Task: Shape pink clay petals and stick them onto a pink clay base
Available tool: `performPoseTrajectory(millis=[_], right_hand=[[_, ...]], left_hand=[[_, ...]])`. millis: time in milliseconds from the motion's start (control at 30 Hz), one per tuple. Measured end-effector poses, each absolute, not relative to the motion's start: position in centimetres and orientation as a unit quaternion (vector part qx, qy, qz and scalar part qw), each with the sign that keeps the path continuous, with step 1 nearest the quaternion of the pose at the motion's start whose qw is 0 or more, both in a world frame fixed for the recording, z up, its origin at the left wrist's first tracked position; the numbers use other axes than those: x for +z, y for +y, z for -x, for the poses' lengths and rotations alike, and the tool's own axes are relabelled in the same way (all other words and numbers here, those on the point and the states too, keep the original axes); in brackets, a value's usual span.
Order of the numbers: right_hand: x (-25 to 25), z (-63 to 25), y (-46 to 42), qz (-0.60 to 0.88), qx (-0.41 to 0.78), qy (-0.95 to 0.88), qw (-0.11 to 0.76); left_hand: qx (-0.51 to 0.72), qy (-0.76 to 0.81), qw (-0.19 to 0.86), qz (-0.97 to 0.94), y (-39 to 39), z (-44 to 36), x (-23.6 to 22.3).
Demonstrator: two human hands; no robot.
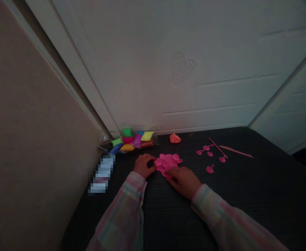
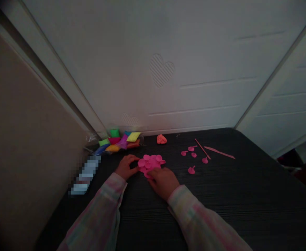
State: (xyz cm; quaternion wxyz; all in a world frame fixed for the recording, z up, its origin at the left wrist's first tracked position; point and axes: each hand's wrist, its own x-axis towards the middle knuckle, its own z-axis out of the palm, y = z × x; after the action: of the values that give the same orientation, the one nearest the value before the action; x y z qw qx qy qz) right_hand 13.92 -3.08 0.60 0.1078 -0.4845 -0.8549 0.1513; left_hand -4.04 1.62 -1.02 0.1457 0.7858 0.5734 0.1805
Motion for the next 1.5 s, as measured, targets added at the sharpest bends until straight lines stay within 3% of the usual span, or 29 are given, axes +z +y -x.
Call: performPoseTrajectory(millis=[1500], right_hand=[[0.6,-12.2,-4.3,0.522,0.065,-0.845,0.093]], left_hand=[[0.122,0.630,0.142,-0.754,0.8,3.2,-1.0]])
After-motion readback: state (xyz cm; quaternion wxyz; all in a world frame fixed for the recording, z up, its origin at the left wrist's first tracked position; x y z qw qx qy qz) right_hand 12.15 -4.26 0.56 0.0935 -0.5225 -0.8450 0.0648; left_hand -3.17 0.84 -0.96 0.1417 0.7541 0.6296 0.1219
